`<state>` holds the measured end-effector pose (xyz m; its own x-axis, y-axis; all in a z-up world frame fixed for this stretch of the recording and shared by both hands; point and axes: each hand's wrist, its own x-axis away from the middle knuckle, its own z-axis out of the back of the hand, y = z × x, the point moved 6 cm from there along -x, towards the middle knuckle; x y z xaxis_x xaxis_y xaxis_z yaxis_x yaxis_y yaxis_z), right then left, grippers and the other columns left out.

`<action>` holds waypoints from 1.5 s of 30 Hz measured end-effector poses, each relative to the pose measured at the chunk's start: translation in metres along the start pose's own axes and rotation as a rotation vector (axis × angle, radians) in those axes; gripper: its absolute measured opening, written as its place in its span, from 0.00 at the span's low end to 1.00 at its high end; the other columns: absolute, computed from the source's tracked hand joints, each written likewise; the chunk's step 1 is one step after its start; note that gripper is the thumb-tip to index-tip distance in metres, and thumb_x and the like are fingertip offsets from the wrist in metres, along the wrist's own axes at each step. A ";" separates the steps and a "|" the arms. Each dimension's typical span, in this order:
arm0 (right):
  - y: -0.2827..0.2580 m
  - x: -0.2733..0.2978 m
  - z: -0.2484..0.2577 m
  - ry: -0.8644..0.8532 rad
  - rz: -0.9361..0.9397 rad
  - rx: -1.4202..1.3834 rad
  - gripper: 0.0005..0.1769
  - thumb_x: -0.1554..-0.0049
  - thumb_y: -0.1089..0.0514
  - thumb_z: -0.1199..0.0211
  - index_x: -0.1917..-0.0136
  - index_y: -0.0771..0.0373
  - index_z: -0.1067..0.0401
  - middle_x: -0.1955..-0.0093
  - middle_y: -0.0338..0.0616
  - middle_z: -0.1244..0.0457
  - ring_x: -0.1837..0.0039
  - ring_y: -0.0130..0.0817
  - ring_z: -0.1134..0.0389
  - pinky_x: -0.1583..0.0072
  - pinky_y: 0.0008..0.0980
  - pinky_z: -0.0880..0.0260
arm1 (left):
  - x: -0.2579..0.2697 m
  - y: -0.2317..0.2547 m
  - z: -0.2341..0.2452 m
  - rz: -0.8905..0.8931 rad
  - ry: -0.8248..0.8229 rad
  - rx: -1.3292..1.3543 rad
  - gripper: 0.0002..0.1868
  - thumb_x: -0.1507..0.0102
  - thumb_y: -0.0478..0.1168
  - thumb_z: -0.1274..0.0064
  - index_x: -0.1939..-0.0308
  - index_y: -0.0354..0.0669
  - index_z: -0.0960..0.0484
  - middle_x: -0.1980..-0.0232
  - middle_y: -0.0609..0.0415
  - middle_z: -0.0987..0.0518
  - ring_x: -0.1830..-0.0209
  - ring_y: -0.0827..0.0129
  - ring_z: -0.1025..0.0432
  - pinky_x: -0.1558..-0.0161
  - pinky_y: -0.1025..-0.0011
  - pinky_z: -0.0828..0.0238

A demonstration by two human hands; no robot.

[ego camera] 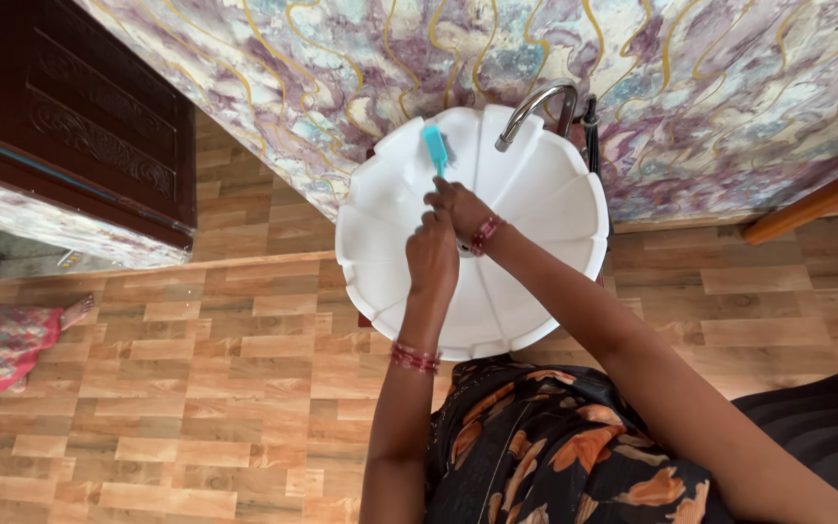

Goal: The person holds a blue toothbrush over a white sink and turns it over by hand repeatedly.

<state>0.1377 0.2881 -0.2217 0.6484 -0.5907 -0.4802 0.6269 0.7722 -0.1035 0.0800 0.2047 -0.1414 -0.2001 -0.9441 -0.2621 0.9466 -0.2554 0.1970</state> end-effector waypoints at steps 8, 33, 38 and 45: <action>-0.076 0.090 -0.027 -0.240 -0.053 -0.367 0.16 0.45 0.54 0.37 0.46 0.64 0.28 0.37 0.61 0.35 0.43 0.53 0.29 0.41 0.45 0.25 | 0.098 0.004 0.004 0.062 -0.272 0.159 0.24 0.39 0.26 0.56 0.39 0.20 0.34 0.65 0.35 0.20 0.69 0.48 0.21 0.69 0.56 0.24; -0.097 -0.038 -0.009 -0.044 -0.174 -0.414 0.19 0.47 0.55 0.36 0.44 0.65 0.32 0.36 0.61 0.40 0.45 0.56 0.31 0.46 0.50 0.27 | 0.077 -0.075 0.037 0.156 0.067 -0.025 0.05 0.36 0.28 0.56 0.59 0.32 0.23 0.65 0.41 0.20 0.69 0.53 0.22 0.68 0.61 0.25; -0.113 0.015 -0.051 -0.476 -0.359 -0.223 0.17 0.38 0.49 0.41 0.46 0.65 0.29 0.41 0.67 0.40 0.45 0.55 0.31 0.47 0.47 0.25 | 0.112 -0.077 -0.008 0.133 -0.105 0.053 0.06 0.35 0.28 0.55 0.61 0.33 0.21 0.67 0.42 0.20 0.70 0.55 0.22 0.71 0.61 0.25; -0.168 -0.015 -0.012 -0.243 -0.170 -0.384 0.18 0.44 0.56 0.43 0.46 0.72 0.30 0.43 0.67 0.34 0.45 0.52 0.29 0.45 0.44 0.25 | 0.136 -0.084 0.074 0.177 0.127 -0.026 0.05 0.35 0.26 0.53 0.60 0.32 0.22 0.70 0.45 0.23 0.76 0.63 0.29 0.75 0.68 0.32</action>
<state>0.0175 0.1698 -0.2076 0.6613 -0.7183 -0.2162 0.5578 0.6636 -0.4985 -0.0452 0.0818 -0.1235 0.0021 -0.9394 -0.3428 0.9707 -0.0805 0.2266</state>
